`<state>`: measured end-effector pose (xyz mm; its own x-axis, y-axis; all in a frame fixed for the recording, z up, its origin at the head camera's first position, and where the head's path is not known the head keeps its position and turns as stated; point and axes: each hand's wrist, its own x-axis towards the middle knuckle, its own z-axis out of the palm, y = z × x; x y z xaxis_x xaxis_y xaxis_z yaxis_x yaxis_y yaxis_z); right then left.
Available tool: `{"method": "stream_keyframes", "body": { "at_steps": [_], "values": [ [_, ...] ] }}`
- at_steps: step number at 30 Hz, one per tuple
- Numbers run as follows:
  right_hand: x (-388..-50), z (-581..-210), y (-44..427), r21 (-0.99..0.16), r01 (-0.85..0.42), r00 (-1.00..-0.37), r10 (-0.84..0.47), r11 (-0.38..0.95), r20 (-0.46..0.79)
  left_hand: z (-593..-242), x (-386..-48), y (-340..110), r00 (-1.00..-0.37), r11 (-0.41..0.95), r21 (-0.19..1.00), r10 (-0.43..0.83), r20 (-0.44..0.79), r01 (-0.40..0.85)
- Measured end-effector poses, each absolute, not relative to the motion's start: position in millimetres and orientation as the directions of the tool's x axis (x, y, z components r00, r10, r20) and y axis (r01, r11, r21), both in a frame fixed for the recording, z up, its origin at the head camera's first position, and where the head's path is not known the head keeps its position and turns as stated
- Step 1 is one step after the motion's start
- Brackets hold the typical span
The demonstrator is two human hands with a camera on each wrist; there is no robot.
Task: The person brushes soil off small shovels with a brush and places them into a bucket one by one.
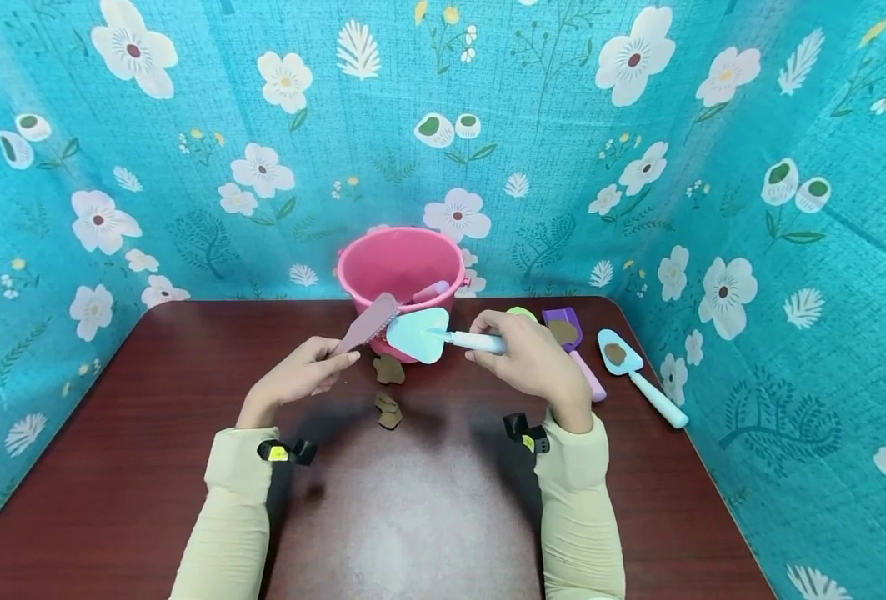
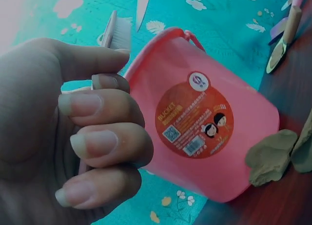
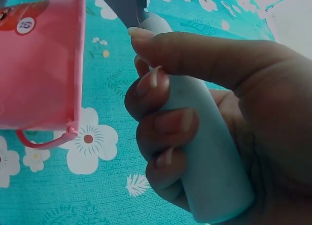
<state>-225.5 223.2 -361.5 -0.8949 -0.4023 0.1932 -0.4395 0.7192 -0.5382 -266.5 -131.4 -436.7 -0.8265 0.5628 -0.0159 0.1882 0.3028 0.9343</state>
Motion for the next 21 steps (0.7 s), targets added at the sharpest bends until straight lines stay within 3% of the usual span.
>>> {"method": "stream_keyframes", "body": {
  "at_steps": [16, 21],
  "values": [
    [-229.8, -366.8, 212.6, -0.527, -0.457, -0.884, -0.43, 0.717, 0.182, -434.1, -253.6, -91.9, -0.702, 0.17, 0.962, 0.712, 0.029, 0.213],
    [-230.7, -366.9, 212.1, -0.509, -0.458, -0.884, -0.431, 0.729, 0.179, -435.6, -252.1, -85.1, -0.706, 0.193, 0.957, 0.708, 0.017, 0.217]
  ]
}}
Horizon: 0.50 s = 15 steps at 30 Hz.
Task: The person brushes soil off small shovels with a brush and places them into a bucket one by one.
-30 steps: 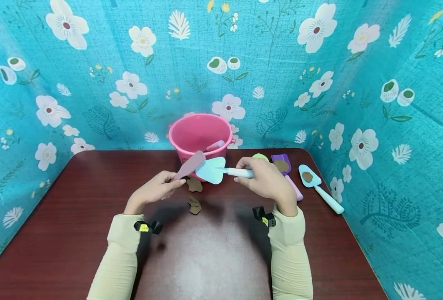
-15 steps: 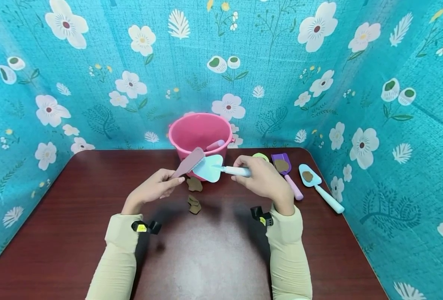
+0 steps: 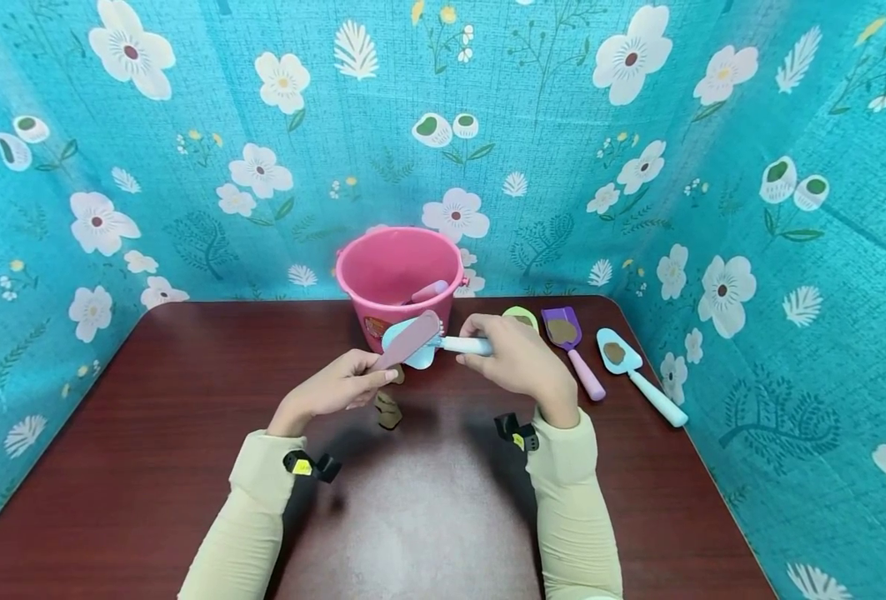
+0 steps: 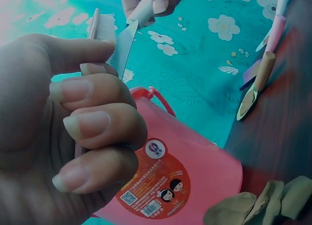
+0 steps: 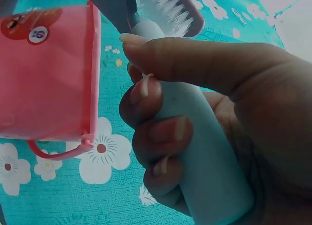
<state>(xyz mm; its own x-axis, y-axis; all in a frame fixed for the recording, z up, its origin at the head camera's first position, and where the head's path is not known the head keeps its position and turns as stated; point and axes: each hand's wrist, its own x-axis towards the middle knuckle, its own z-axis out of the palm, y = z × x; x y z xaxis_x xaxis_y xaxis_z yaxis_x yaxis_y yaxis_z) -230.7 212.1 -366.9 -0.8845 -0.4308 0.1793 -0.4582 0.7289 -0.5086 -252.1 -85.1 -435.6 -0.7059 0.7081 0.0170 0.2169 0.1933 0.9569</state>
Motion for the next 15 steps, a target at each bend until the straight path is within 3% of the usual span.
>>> {"method": "stream_keyframes", "body": {
  "at_steps": [15],
  "values": [
    [-226.7, -362.9, 217.3, -0.508, -0.447, -0.891, -0.417, 0.736, 0.18, -436.7, -258.9, -97.5, -0.733, 0.232, 0.954, 0.68, -0.02, 0.189]
  ]
}}
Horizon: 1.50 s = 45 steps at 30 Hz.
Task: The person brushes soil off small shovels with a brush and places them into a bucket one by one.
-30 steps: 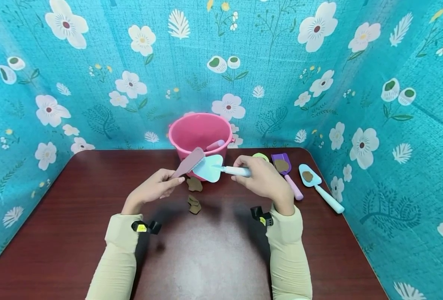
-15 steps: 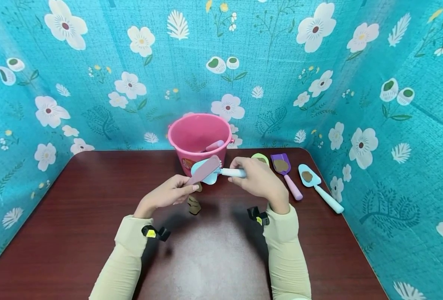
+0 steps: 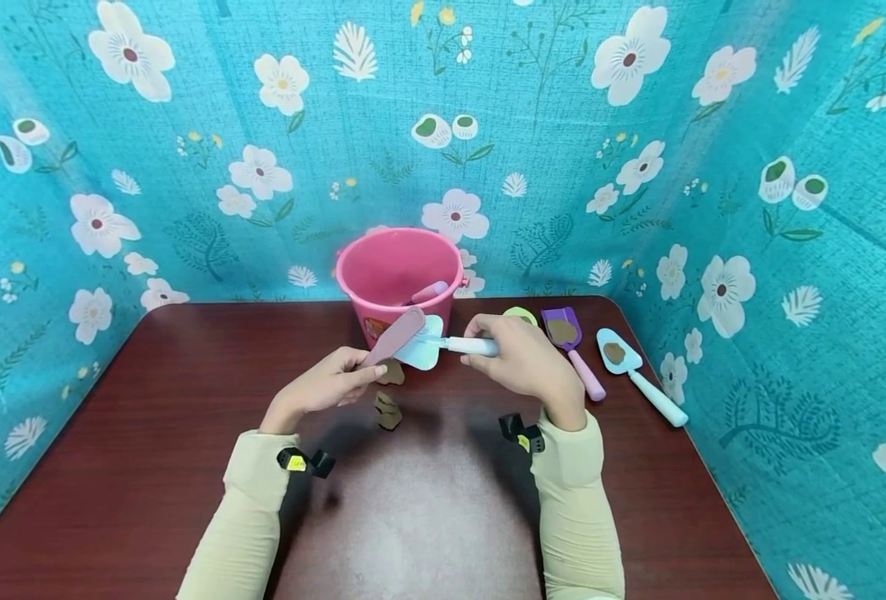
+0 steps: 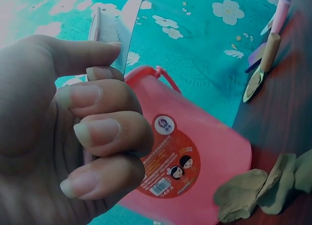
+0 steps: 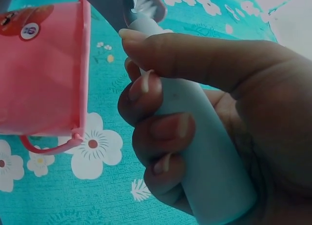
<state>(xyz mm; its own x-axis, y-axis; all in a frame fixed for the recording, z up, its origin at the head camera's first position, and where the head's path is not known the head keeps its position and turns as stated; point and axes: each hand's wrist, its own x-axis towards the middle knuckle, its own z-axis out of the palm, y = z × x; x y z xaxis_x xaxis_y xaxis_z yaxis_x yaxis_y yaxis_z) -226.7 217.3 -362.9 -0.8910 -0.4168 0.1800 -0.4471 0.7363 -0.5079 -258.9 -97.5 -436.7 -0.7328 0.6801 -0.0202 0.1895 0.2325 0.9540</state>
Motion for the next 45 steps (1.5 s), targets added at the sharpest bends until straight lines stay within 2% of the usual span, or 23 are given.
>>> {"method": "stream_keyframes", "body": {
  "at_steps": [18, 25, 34, 45],
  "values": [
    [-224.6, -363.1, 227.7, -0.529, -0.439, -0.896, -0.397, 0.726, 0.199, -438.0, -265.3, -115.2, -0.814, 0.332, 0.922, 0.581, -0.034, 0.199],
    [-226.7, -364.6, 224.5, -0.514, -0.435, -0.898, -0.395, 0.739, 0.193, -427.8, -256.0, -106.0, -0.789, 0.305, 0.918, 0.614, 0.015, 0.254],
    [-226.3, -363.8, 216.1, -0.521, -0.456, -0.886, -0.424, 0.721, 0.189, -428.0, -249.2, -89.9, -0.762, 0.319, 0.906, 0.648, 0.005, 0.277],
    [-224.7, -360.7, 219.4, -0.507, -0.434, -0.899, -0.398, 0.745, 0.184, -436.2, -255.9, -98.5, -0.771, 0.295, 0.933, 0.636, -0.031, 0.206]
  ]
}}
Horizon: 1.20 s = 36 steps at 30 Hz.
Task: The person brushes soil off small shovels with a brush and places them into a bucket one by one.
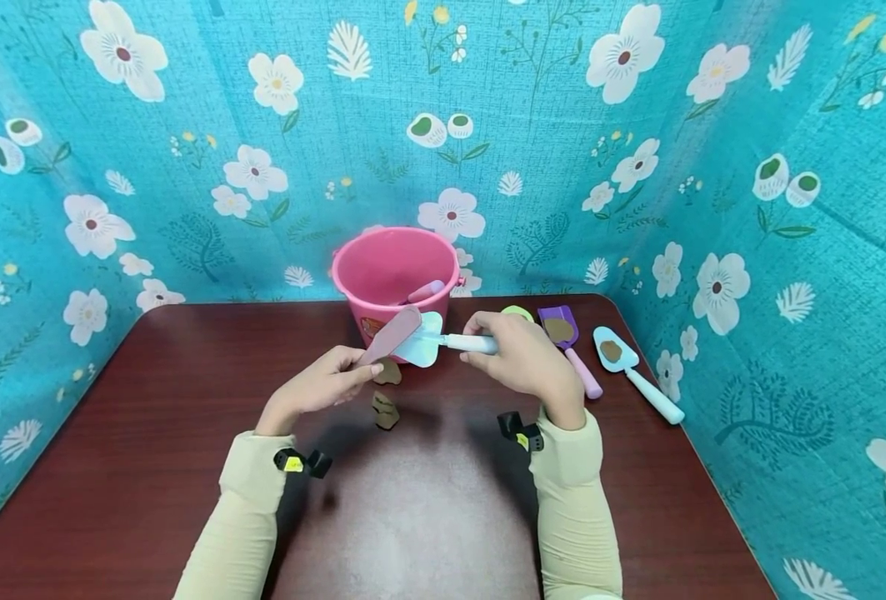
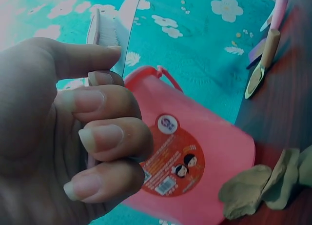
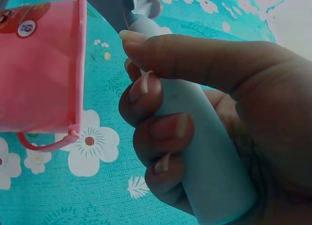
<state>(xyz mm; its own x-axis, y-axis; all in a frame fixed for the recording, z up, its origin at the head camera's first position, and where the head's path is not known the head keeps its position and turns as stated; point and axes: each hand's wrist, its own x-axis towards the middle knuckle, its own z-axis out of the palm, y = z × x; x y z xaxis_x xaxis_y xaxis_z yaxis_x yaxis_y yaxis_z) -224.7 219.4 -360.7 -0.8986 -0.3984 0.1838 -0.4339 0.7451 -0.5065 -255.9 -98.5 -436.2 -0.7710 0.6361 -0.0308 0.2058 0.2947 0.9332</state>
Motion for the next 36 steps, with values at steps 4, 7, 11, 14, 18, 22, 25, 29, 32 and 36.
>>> {"method": "stream_keyframes", "body": {
  "at_steps": [4, 7, 11, 14, 18, 22, 25, 29, 32, 36],
  "values": [
    [-224.1, -361.0, 222.4, -0.506, -0.431, -0.9, -0.392, 0.747, 0.188, -438.6, -259.8, -104.2, -0.786, 0.322, 0.924, 0.617, -0.039, 0.207],
    [-223.7, -361.1, 224.0, -0.507, -0.428, -0.902, -0.388, 0.749, 0.189, -439.8, -262.2, -109.1, -0.802, 0.352, 0.912, 0.596, -0.043, 0.212],
    [-224.0, -361.3, 225.2, -0.518, -0.422, -0.904, -0.385, 0.744, 0.184, -440.6, -264.8, -113.8, -0.814, 0.363, 0.907, 0.579, -0.039, 0.214],
    [-224.4, -362.2, 225.4, -0.522, -0.422, -0.905, -0.384, 0.741, 0.186, -440.6, -266.2, -114.5, -0.815, 0.351, 0.909, 0.579, -0.024, 0.223],
    [-225.3, -363.6, 224.2, -0.52, -0.428, -0.902, -0.388, 0.739, 0.191, -439.7, -265.6, -111.4, -0.805, 0.323, 0.916, 0.594, -0.001, 0.237],
    [-226.7, -365.3, 222.2, -0.518, -0.445, -0.892, -0.409, 0.731, 0.191, -438.9, -263.3, -104.2, -0.781, 0.27, 0.935, 0.624, 0.012, 0.231],
    [-227.7, -366.5, 220.1, -0.513, -0.457, -0.886, -0.424, 0.727, 0.188, -438.4, -260.5, -98.0, -0.762, 0.237, 0.948, 0.648, 0.008, 0.212],
    [-228.6, -367.4, 216.8, -0.505, -0.46, -0.884, -0.431, 0.731, 0.181, -437.7, -257.0, -90.6, -0.742, 0.223, 0.952, 0.67, 0.008, 0.212],
    [-228.6, -366.9, 214.3, -0.504, -0.458, -0.884, -0.433, 0.732, 0.174, -437.0, -254.9, -86.8, -0.737, 0.232, 0.946, 0.675, 0.012, 0.228],
    [-228.8, -366.1, 212.4, -0.504, -0.464, -0.88, -0.443, 0.729, 0.17, -436.1, -253.0, -84.5, -0.736, 0.244, 0.94, 0.676, 0.01, 0.237]
  ]
}}
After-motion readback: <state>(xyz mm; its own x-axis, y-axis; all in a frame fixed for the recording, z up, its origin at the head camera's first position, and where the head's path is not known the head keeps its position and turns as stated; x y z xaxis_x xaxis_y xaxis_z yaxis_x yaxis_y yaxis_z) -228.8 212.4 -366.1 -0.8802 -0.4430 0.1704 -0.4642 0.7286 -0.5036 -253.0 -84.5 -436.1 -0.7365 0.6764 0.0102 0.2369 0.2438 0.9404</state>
